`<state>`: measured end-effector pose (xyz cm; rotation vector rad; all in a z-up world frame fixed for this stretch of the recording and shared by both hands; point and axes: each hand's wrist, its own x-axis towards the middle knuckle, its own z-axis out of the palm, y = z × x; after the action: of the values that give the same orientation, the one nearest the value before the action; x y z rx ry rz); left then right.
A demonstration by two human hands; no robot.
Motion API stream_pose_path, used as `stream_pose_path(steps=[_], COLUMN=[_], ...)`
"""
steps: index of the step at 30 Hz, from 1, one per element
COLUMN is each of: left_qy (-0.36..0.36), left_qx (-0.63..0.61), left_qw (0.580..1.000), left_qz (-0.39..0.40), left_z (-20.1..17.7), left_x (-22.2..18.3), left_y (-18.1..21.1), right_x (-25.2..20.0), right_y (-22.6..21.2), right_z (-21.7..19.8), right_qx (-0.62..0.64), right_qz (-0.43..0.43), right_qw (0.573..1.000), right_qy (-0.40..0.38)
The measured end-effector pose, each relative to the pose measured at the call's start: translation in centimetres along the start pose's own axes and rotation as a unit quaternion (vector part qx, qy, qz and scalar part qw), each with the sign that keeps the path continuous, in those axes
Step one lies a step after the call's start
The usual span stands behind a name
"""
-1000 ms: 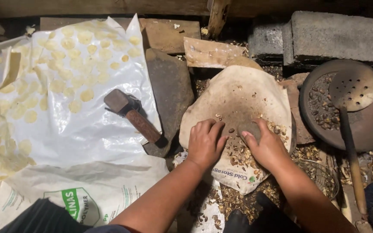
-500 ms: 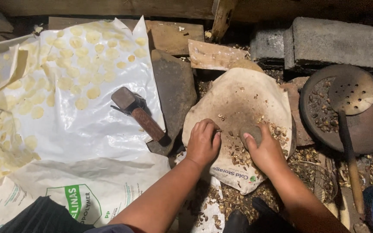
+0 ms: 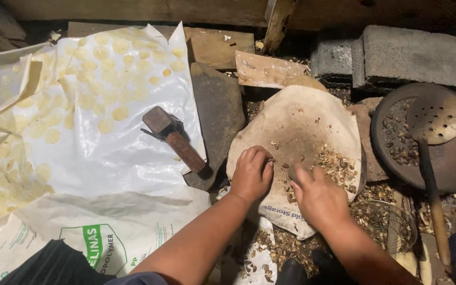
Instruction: Cracking nuts with a stone, flattening dough circles with a mallet, and stirring nuts in a pan
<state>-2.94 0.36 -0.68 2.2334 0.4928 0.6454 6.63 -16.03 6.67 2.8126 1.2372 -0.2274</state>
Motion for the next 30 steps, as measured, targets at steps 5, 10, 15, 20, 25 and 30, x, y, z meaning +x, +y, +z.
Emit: stream_pose_path(steps=[5, 10, 15, 20, 25, 30], left_qy=[0.010, 0.019, 0.029, 0.027, 0.002, -0.021], left_qx=[-0.002, -0.016, -0.032, 0.015, -0.019, -0.005], left_qw=[1.000, 1.000, 0.998, 0.996, 0.999, 0.999], left_qz=[0.005, 0.006, -0.035, -0.087, -0.045, -0.025], left_z=[-0.1, -0.1, -0.3, 0.2, -1.2, -1.5], left_x=[0.2, 0.2, 0.4, 0.5, 0.2, 0.1], left_y=[-0.2, -0.1, 0.7, 1.0, 0.4, -0.9], right_x=[0.5, 3.1, 2.3, 1.7, 3.0, 4.3], right_y=[-0.1, 0.3, -2.5, -3.6, -2.7, -1.6], right_z=[1.1, -1.5, -1.5, -5.2, -3.3, -2.2], right_qx=[-0.061, 0.186, 0.166, 0.237, 0.194, 0.080], right_qz=[-0.070, 0.136, 0.028, 0.149, 0.157, 0.062], right_qw=[0.988, 0.966, 0.985, 0.957, 0.959, 0.989], right_qy=[0.121, -0.120, -0.040, -0.083, -0.134, -0.105])
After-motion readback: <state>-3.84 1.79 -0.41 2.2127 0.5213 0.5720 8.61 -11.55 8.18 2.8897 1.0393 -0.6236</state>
